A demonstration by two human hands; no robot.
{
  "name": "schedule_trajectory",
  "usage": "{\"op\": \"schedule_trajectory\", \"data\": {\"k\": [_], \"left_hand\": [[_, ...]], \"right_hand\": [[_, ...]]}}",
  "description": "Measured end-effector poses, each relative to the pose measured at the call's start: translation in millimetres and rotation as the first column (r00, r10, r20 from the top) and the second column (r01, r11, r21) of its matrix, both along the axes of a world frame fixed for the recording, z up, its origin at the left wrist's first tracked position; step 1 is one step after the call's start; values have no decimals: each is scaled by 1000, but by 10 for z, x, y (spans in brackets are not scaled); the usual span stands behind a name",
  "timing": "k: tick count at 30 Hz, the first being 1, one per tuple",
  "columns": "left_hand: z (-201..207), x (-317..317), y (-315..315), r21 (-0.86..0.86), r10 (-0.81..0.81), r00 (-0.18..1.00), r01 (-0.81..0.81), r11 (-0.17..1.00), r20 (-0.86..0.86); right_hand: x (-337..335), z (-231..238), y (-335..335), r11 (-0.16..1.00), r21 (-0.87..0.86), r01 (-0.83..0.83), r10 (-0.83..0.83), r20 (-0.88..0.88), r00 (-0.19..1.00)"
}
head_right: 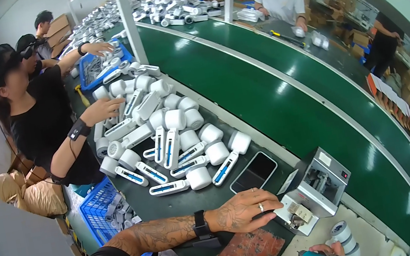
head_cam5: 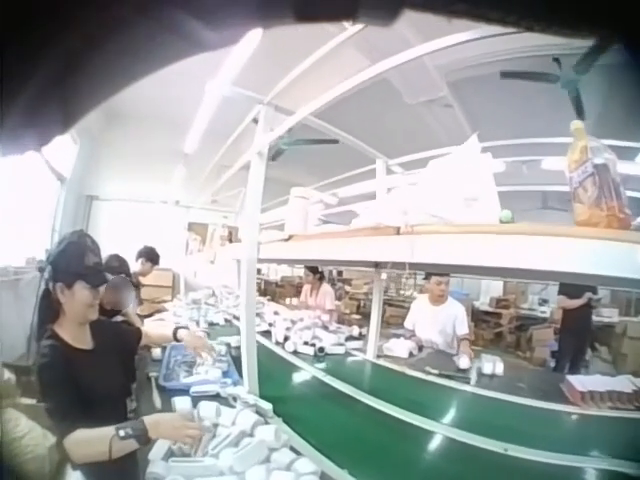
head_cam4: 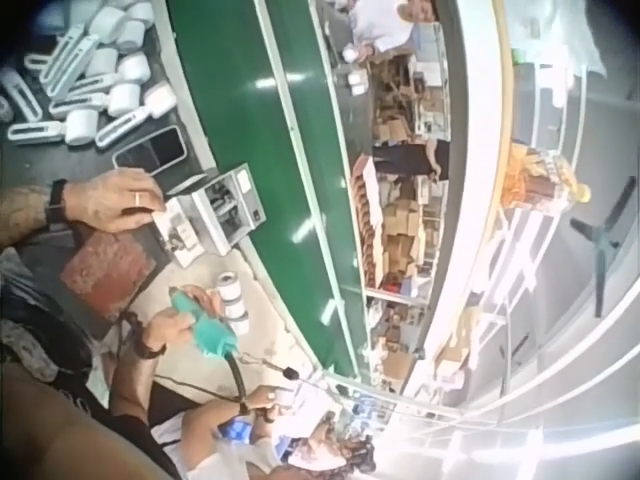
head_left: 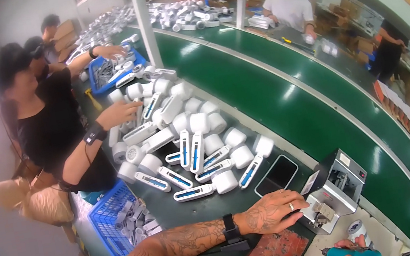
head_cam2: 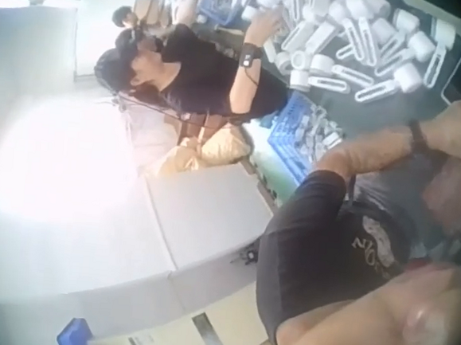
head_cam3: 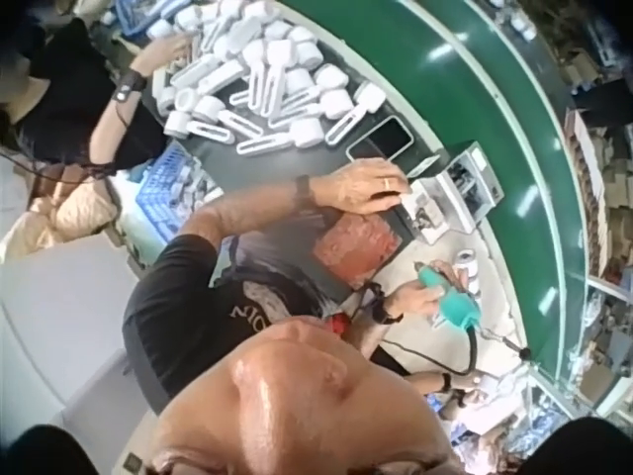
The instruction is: The person picks up a handheld fan from a pile, places it into a machine, and uses a handheld power tool to drive a screw into the handle. They then set the fan down and repeat the process with another handheld fan.
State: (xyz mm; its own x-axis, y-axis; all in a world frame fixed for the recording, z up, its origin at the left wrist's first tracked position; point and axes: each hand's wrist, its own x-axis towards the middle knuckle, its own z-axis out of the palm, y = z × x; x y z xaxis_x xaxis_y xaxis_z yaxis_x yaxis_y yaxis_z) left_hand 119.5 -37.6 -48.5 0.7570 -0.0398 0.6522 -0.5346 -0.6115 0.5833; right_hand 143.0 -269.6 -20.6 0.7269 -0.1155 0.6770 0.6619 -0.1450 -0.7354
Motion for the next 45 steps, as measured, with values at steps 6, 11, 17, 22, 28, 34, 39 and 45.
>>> {"op": "schedule_trajectory", "data": {"k": [6,11,17,22,28,34,39,45], "left_hand": [[-10,27,-4,-25,-12,1000,13,1000,12],[5,37,-12,-7,22,998,-21,1000,64],[29,-29,12,11,15,1000,-15,1000,28],[1,40,-101,44,44,997,-47,998,58],[371,9,-348,5,90,994,-91,996,62],[484,314,-1478,130,-171,975,189,973,-141],[-20,931,-2129,280,-76,995,93,955,-71],[-98,1094,-2420,338,51,937,74,938,-347]], "right_hand": [[13,-88,-27,1000,14,2,-2,25,1000],[36,-133,-180,927,-269,262,-238,119,964],[-51,69,143,998,47,32,-32,16,999],[-44,-36,-115,981,144,-128,159,-227,961],[-426,157,-330,953,232,-193,252,-258,933],[-1006,144,-922,988,156,-19,77,-378,922],[-1084,150,-914,975,202,-89,161,-372,914],[-1106,135,-996,984,173,29,39,-375,926]]}}
